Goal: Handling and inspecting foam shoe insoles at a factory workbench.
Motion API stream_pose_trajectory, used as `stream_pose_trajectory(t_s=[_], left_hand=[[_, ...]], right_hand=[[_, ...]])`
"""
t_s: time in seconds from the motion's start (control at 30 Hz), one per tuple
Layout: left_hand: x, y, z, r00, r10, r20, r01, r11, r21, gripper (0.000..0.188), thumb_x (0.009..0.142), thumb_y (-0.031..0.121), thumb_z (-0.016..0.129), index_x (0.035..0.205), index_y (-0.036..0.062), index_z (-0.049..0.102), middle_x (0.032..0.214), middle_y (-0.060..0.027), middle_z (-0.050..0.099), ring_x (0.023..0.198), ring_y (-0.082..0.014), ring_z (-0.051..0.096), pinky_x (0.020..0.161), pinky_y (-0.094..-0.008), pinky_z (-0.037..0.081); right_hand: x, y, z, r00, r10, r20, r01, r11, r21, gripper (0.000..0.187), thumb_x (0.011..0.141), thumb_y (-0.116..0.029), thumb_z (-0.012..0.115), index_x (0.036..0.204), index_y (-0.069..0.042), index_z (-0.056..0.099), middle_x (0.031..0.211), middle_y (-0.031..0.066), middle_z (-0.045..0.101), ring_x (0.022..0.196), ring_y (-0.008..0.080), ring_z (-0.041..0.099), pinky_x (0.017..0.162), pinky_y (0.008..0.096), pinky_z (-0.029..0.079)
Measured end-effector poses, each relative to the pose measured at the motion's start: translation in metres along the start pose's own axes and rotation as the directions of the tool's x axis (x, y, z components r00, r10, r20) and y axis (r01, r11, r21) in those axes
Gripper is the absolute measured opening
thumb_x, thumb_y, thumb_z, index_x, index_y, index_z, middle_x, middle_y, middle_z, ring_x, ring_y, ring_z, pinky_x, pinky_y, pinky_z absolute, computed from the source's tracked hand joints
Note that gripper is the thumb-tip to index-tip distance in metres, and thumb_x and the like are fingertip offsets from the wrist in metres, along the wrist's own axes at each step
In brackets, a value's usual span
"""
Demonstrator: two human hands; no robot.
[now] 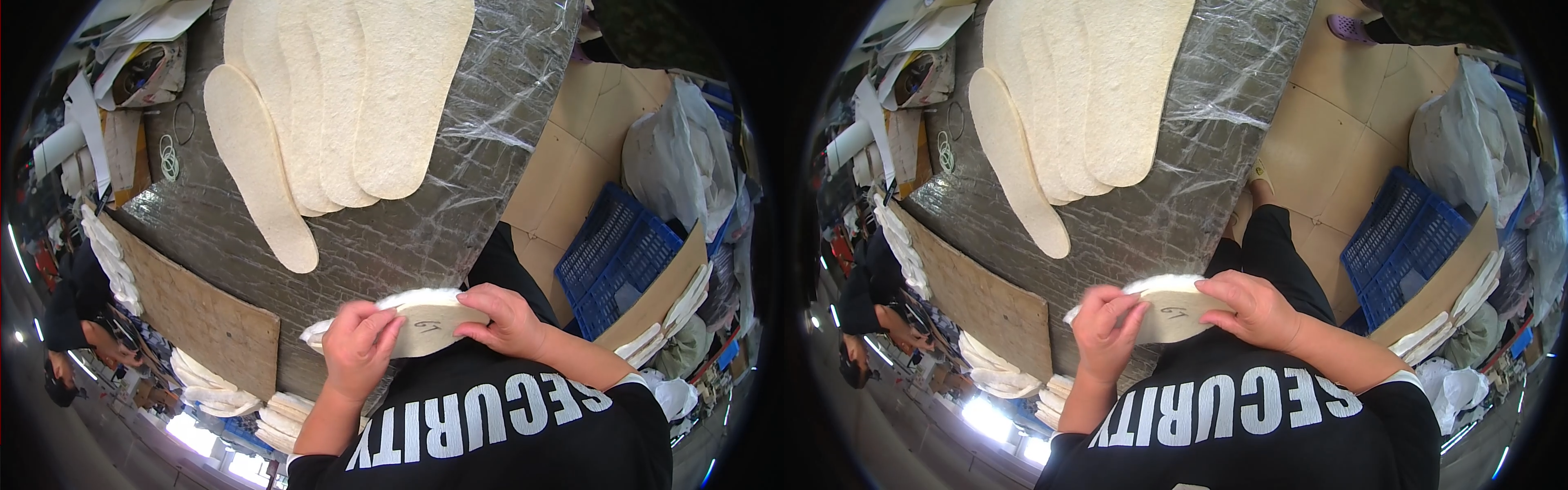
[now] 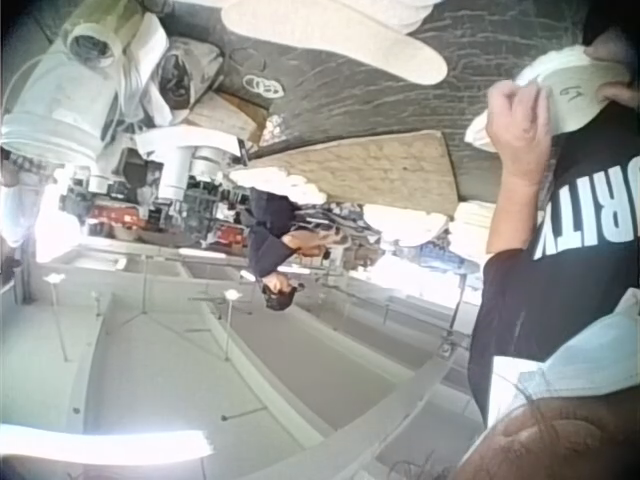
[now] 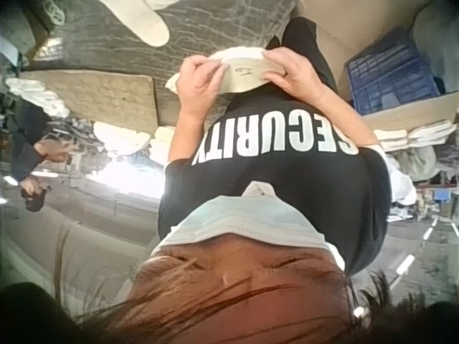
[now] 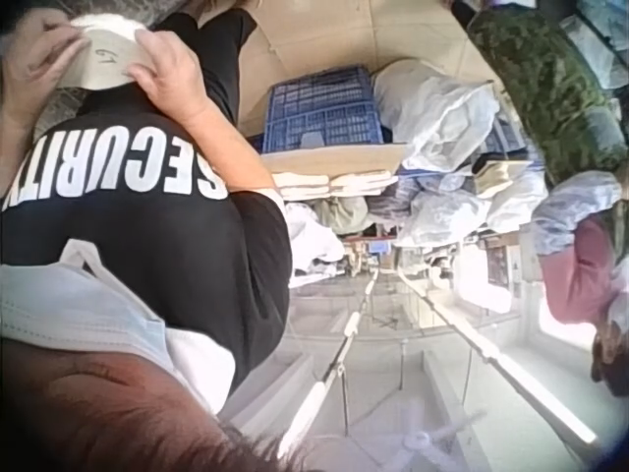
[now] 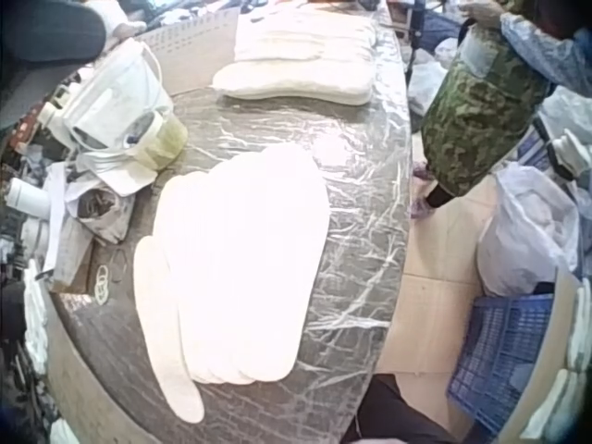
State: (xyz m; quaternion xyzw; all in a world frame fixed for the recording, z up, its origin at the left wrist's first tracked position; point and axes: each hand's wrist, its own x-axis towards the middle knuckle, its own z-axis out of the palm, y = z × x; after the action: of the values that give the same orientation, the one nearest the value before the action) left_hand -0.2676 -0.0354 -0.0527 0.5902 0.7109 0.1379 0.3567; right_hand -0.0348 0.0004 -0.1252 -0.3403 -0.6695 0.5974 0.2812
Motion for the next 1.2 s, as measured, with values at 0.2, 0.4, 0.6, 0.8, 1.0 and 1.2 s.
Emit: stream_pose_trajectory(t_s=[0.2, 0.4, 0.6, 0.8, 1.0, 1.2], left_hand=[[-0.006, -0.002, 0.0, 0.989, -0.043, -0.141, 0.036, 0.998, -0.05, 0.035, 0.064, 0.008, 0.086, 0.091, 0.0052, 0.064, 0.079, -0.0053, 0.052, 0.067, -0.0165, 0.053, 0.057, -0.0277, 0.045], [-0.011, -0.007, -0.014, 0.994, -0.109, 0.001, 0.107, 0.976, -0.192, 0.025, 0.066, 0.002, 0.082, 0.084, 0.0014, 0.065, 0.081, -0.0082, 0.06, 0.068, -0.0162, 0.055, 0.058, -0.0272, 0.046], [-0.009, -0.006, -0.02, 0.988, -0.127, -0.092, 0.115, 0.985, -0.126, 0.016, 0.073, 0.002, 0.077, 0.085, -0.0016, 0.066, 0.079, -0.0092, 0.064, 0.071, -0.0207, 0.061, 0.065, -0.0292, 0.051], [-0.005, -0.005, -0.028, 0.946, -0.324, -0.032, 0.273, 0.841, -0.467, 0.015, 0.08, 0.003, 0.072, 0.092, -0.0038, 0.067, 0.083, -0.0086, 0.065, 0.071, -0.0118, 0.062, 0.066, -0.0256, 0.052], [-0.037, -0.041, -0.055, 0.91, -0.4, 0.108, 0.401, 0.786, -0.47, 0.024, 0.08, 0.004, 0.072, 0.102, -0.0031, 0.065, 0.088, -0.0103, 0.069, 0.076, -0.0129, 0.063, 0.069, -0.0268, 0.052], [-0.097, -0.076, -0.085, 0.807, -0.558, 0.193, 0.546, 0.579, -0.605, 0.02, 0.084, 0.0, 0.068, 0.103, -0.0045, 0.065, 0.088, -0.0043, 0.069, 0.078, -0.0074, 0.062, 0.071, -0.0227, 0.05]], right_hand=[[-0.001, -0.003, 0.001, 1.0, 0.007, -0.013, -0.007, 1.0, 0.015, 0.059, 0.072, -0.011, 0.081, 0.124, -0.006, 0.052, 0.092, 0.0138, 0.064, 0.079, 0.03, 0.065, 0.066, 0.0362, 0.054], [-0.002, -0.007, 0.002, 1.0, 0.015, -0.02, -0.016, 1.0, -0.006, 0.059, 0.071, -0.011, 0.082, 0.122, -0.006, 0.053, 0.093, 0.0143, 0.064, 0.08, 0.0302, 0.065, 0.066, 0.0357, 0.054], [0.016, -0.021, -0.005, 0.991, -0.016, -0.131, -0.001, 0.991, -0.13, 0.057, 0.072, -0.015, 0.081, 0.122, -0.007, 0.054, 0.113, 0.0176, 0.055, 0.096, 0.033, 0.057, 0.079, 0.0393, 0.05], [0.054, -0.057, 0.028, 0.872, -0.229, 0.432, 0.445, 0.739, -0.506, 0.07, 0.06, -0.042, 0.08, 0.125, -0.03, 0.057, 0.142, 0.0135, 0.044, 0.131, 0.0331, 0.041, 0.112, 0.0546, 0.023], [0.088, -0.054, 0.046, 0.805, -0.102, 0.585, 0.458, 0.734, -0.502, 0.088, 0.061, -0.039, 0.082, 0.141, -0.032, 0.045, 0.143, 0.0151, 0.042, 0.135, 0.033, 0.037, 0.114, 0.0533, 0.022], [0.101, -0.072, 0.048, 0.795, 0.03, 0.605, 0.431, 0.674, -0.6, 0.093, 0.059, -0.04, 0.084, 0.141, -0.02, 0.044, 0.142, 0.0152, 0.043, 0.137, 0.0336, 0.036, 0.114, 0.0624, 0.011]])
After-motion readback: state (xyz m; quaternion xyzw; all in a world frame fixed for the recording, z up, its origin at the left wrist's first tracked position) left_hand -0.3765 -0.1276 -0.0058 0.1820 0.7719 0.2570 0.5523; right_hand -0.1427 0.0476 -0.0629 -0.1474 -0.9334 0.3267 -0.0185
